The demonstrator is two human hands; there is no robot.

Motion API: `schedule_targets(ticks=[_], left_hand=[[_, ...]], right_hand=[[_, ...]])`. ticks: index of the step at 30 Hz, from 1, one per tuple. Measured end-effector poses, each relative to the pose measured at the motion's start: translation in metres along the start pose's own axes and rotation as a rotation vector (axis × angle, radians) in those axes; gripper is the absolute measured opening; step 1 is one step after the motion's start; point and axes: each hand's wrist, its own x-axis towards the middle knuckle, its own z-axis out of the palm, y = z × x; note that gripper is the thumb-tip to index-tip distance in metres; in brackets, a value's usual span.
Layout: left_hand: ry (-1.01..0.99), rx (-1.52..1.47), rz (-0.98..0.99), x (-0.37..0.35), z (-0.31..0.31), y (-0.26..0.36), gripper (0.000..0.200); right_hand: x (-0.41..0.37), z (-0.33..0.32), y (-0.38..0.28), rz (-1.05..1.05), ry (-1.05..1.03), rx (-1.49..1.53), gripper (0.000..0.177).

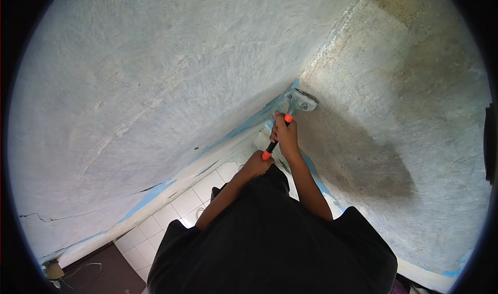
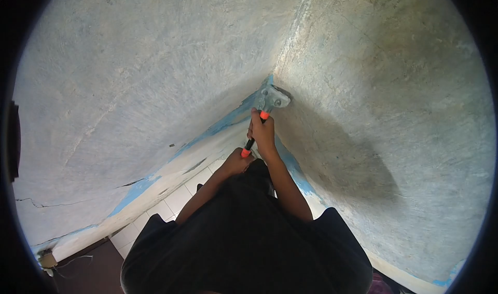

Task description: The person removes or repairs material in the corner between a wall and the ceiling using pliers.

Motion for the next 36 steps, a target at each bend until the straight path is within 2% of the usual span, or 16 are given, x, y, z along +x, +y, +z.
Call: schedule_targets(ticks=[4,7,10,13,16,19,23,28,36], left_hand=[[-0.030,-0.026,-0.066,-0.004,0.002,-0.015,0.027],[-0.122,-0.222,-0.087,0.000,0.009,-0.010,0.026],[-0.043,-0.136,-0.021,-0.003,0.014,-0.011,0.026],[-0.021,-0.067,-0.066,-0.005,0.011,-0.011,0.025],[0.002,-0.131,-0.011,0.003,0.012,0.001,0.026],[-0.050,-0.136,0.034,0.009,0.015,-0.004,0.027],[-0.085,-0.131,-0.033,0.000,0.011,-0.003,0.026],[-0.135,-0.155,-0.040,0.006,0.010,0.008,0.026],[-0.054,-0.106,0.028,0.009,0.008,-0.004,0.028]], right_hand=[[-0.001,-0.004,0.026,0.047,0.041,0.002,0.036],[-0.001,0.001,0.005,0.063,0.046,-0.053,0.036],[-0.001,-0.006,0.010,0.051,0.007,-0.044,0.036],[-0.004,-0.009,0.022,0.041,0.032,-0.032,0.037],[0.000,-0.003,-0.006,-0.056,-0.023,-0.104,0.037],[0.002,-0.005,-0.003,-0.050,0.009,-0.118,0.037],[-0.004,-0.007,0.009,0.013,0.046,-0.060,0.037],[-0.001,0.000,-0.013,0.011,0.010,-0.085,0.038],[0.003,0.000,-0.002,0.005,0.034,-0.073,0.037]])
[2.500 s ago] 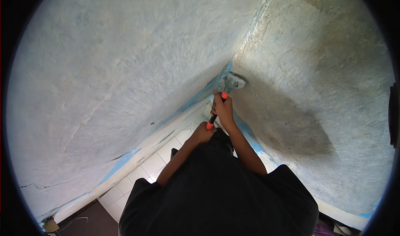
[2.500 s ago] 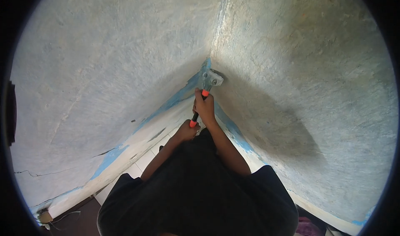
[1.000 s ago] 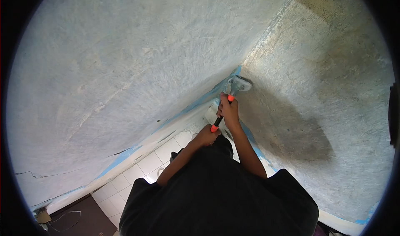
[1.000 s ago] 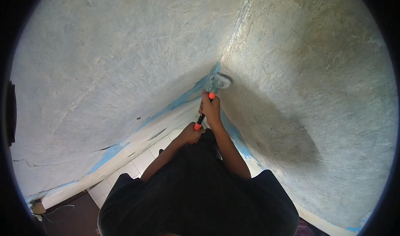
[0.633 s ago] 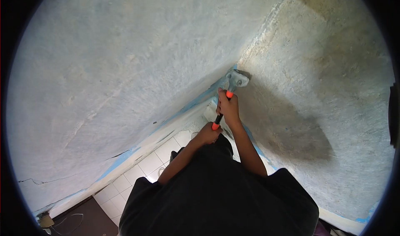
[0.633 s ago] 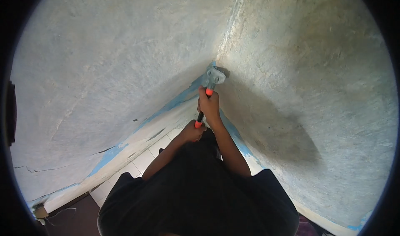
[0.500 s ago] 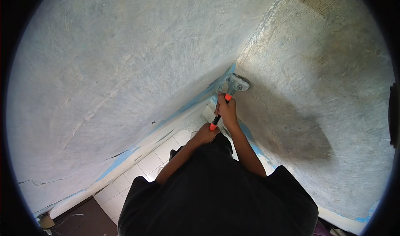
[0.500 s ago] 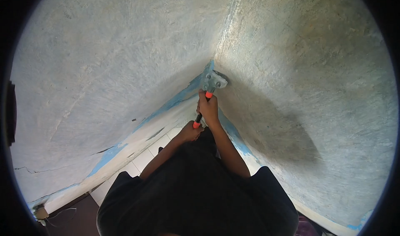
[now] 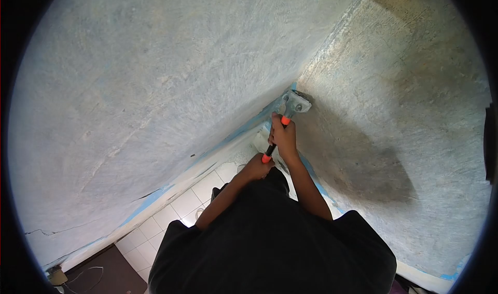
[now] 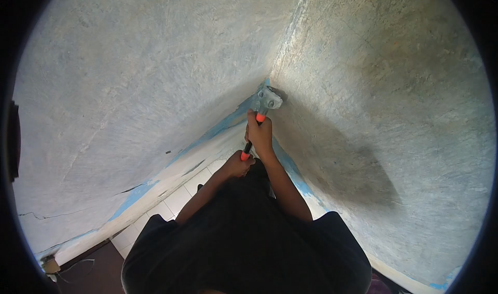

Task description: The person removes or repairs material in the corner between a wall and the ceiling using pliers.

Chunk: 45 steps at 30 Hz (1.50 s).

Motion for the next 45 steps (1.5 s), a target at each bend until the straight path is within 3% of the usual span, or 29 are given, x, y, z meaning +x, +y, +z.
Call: schedule_targets(ticks=[4,22,28,37,40,45], left_hand=[[0.017,-0.027,-0.066,-0.010,0.002,0.003,0.028],[-0.024,0.074,-0.035,0.005,-0.006,-0.013,0.026],[-0.123,-0.072,-0.060,0.007,-0.007,-0.008,0.023],[-0.112,-0.034,-0.019,-0.010,-0.002,0.004,0.022],[-0.224,-0.209,-0.081,-0.013,0.002,0.018,0.025],[-0.158,-0.090,-0.067,-0.020,0.007,0.015,0.026]], right_hand=[[-0.005,-0.002,0.004,0.007,-0.012,0.005,0.036],[-0.004,0.001,0.005,0.017,0.034,0.044,0.037],[0.002,-0.002,0.010,-0.023,0.016,-0.027,0.038],[-0.007,-0.005,0.001,-0.007,0.000,-0.019,0.038],[-0.006,0.003,-0.015,-0.017,0.022,-0.058,0.037],[-0.021,0.000,-0.007,-0.095,0.014,-0.029,0.039]])
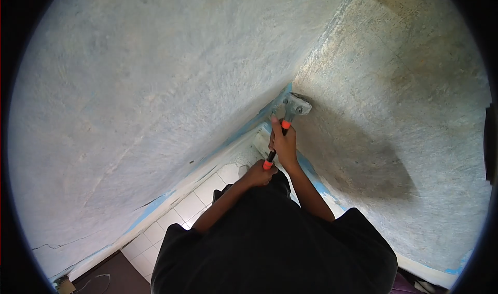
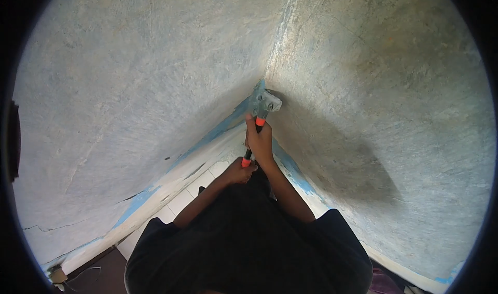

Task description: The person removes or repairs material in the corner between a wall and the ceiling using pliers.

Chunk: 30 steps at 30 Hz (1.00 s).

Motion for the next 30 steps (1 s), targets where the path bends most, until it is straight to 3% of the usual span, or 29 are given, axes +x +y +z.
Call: schedule_targets(ticks=[4,10,13,16,19,22,30], left_hand=[[-0.092,-0.007,0.127,-0.021,0.008,0.008,0.030],[-0.003,-0.332,0.253,-0.047,0.026,0.035,0.044],[-0.005,-0.294,0.338,-0.042,0.035,0.021,0.054],[-0.051,-0.306,0.268,-0.038,0.041,0.022,0.057],[-0.146,-0.504,0.285,-0.030,0.045,0.020,0.056],[-0.126,-0.454,0.308,-0.024,0.056,0.014,0.057],[-0.138,-0.417,0.332,-0.025,0.047,0.021,0.056]], right_hand=[[-0.011,-0.003,-0.008,-0.046,-0.049,0.187,0.042],[-0.012,0.004,-0.028,-0.022,0.008,0.080,0.044],[-0.015,-0.004,-0.033,0.010,-0.017,0.107,0.045],[-0.009,-0.008,-0.037,0.006,-0.064,0.087,0.047],[-0.004,-0.003,-0.042,-0.001,-0.064,-0.010,0.049],[-0.009,-0.015,-0.047,0.054,-0.068,0.098,0.048],[-0.006,-0.004,-0.055,0.005,-0.064,0.012,0.050]])
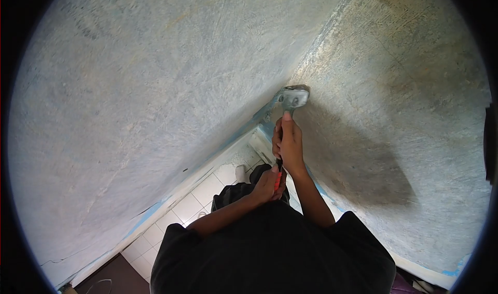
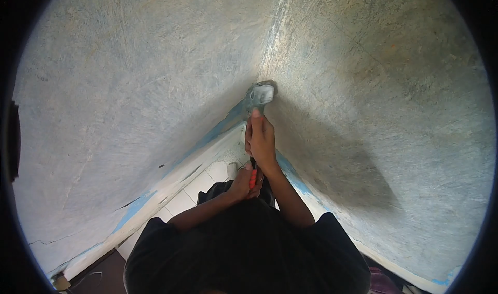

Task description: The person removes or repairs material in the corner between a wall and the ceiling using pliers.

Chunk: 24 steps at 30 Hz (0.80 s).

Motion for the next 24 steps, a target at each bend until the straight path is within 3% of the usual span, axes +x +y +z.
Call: schedule_targets(ticks=[4,7,13,24], left_hand=[[0.033,0.089,0.053,-0.003,0.008,0.020,0.052],[0.052,0.018,0.035,0.004,0.005,0.024,0.050],[0.061,0.065,0.062,-0.003,0.006,0.019,0.049],[0.057,0.053,0.037,0.003,-0.001,0.019,0.051]], right_hand=[[-0.005,-0.006,-0.007,-0.058,-0.012,0.110,0.049],[0.003,0.002,-0.011,-0.123,-0.019,0.010,0.050],[0.001,-0.002,-0.003,-0.024,0.000,0.083,0.051],[0.006,0.001,-0.003,-0.078,-0.007,0.059,0.051]])
